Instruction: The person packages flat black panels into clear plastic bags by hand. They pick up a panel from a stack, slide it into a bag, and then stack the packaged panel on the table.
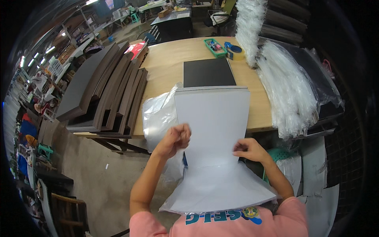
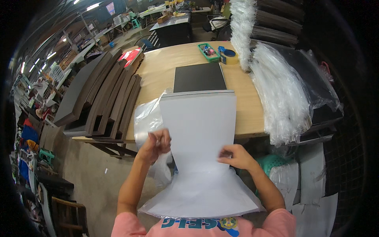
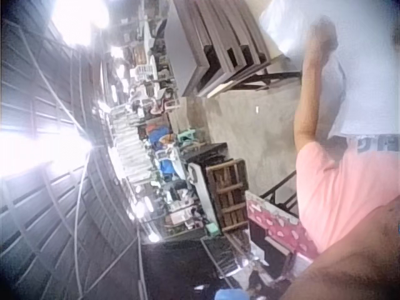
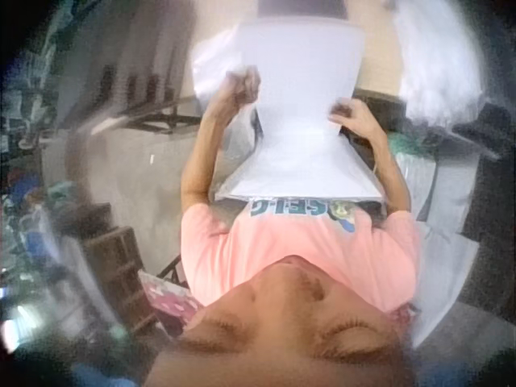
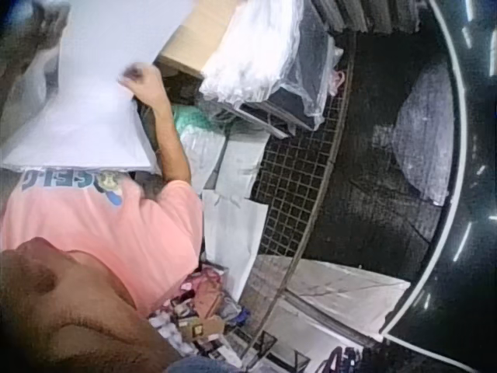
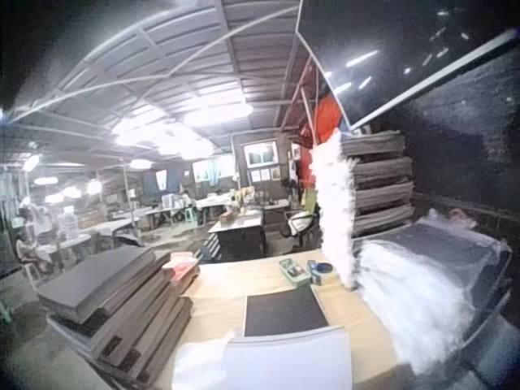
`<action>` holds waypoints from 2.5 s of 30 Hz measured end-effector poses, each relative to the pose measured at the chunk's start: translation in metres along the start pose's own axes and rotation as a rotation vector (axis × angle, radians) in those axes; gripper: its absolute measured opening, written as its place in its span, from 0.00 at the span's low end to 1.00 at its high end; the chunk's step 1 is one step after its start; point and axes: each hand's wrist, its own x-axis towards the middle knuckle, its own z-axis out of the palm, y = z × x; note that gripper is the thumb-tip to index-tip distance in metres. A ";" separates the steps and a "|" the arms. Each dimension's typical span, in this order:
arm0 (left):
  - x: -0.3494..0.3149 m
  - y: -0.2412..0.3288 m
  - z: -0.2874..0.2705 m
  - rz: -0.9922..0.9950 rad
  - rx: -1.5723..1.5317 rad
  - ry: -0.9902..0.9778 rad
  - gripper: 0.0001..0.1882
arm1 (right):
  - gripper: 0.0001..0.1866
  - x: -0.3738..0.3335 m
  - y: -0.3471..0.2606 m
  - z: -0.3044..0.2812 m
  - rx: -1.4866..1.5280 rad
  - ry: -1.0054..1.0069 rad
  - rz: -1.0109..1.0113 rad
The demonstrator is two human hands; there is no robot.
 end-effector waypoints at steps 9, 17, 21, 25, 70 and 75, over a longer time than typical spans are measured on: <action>0.069 0.020 0.061 0.490 0.406 0.376 0.26 | 0.16 0.070 -0.098 0.028 0.319 0.354 -0.217; 0.054 0.027 0.049 0.245 0.447 0.418 0.23 | 0.07 0.077 -0.100 0.012 0.425 0.420 -0.245; 0.055 0.019 0.042 0.226 0.545 0.457 0.23 | 0.04 0.078 -0.095 0.010 0.234 0.535 -0.339; 0.053 0.017 0.040 0.214 0.612 0.518 0.20 | 0.04 0.084 -0.087 0.011 0.206 0.734 -0.529; -0.023 0.012 0.036 0.392 -0.799 -0.377 0.22 | 0.18 -0.021 0.077 -0.054 1.370 -0.887 -0.079; -0.028 0.018 0.006 0.232 -0.199 -0.214 0.18 | 0.10 -0.035 0.024 -0.045 1.444 -0.045 -0.308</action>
